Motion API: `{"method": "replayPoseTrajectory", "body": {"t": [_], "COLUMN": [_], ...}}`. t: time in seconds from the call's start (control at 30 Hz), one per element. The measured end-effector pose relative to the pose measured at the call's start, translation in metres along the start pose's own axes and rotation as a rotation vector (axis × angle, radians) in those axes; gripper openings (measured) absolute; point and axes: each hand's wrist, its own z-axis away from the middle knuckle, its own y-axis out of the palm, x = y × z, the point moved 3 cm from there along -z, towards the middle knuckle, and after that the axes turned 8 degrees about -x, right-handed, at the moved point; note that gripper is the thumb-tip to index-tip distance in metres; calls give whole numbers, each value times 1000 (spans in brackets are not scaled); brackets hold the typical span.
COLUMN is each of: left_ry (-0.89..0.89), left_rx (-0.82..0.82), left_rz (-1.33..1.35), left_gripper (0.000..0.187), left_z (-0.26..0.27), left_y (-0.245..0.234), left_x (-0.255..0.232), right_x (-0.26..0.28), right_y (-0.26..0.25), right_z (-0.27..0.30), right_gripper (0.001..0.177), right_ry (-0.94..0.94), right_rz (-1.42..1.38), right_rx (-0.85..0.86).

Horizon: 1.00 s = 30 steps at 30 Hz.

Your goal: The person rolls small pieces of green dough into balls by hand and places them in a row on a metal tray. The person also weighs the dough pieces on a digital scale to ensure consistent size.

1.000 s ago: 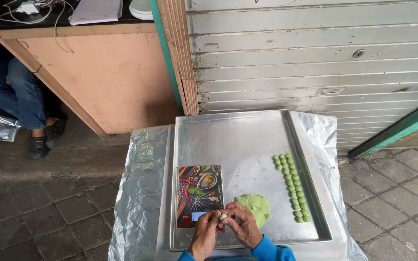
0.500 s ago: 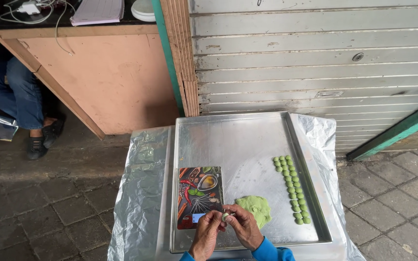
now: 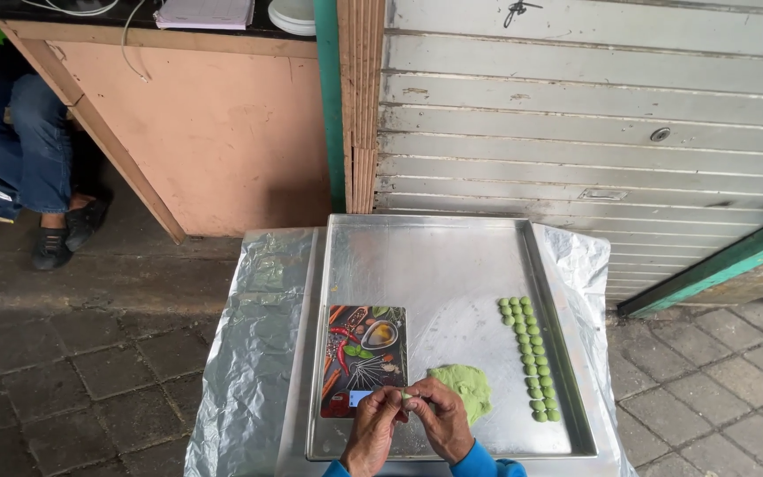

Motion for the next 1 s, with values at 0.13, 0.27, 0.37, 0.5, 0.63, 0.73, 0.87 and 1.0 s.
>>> {"method": "replayPoseTrajectory", "body": {"t": [0.13, 0.27, 0.37, 0.5, 0.63, 0.73, 0.87, 1.0], "left_ry": [47, -17, 67, 245, 308, 354, 327, 208], "left_rx": [120, 112, 110, 251, 214, 176, 185, 127], "left_rz": [-73, 56, -183, -227, -304, -295, -193, -232], "left_gripper": [47, 43, 66, 51, 43, 41, 44, 47], "left_z": [5, 6, 24, 19, 19, 14, 19, 21], "left_y": [2, 1, 15, 9, 13, 14, 18, 17], "left_x": [-11, 1, -34, -27, -34, -36, -42, -34], "right_x": [19, 27, -11, -25, -20, -11, -14, -5], "right_y": [9, 16, 4, 0, 3, 5, 1, 1], "right_z": [-1, -4, 8, 14, 15, 14, 14, 10], "right_gripper": [38, 33, 37, 42, 57, 51, 30, 25], "right_ry": [8, 112, 230, 300, 414, 441, 370, 206], "right_rz": [-24, -222, -127, -84, -117, -185, -165, -236], "right_rx": [86, 87, 41, 22, -37, 5, 50, 41]}}
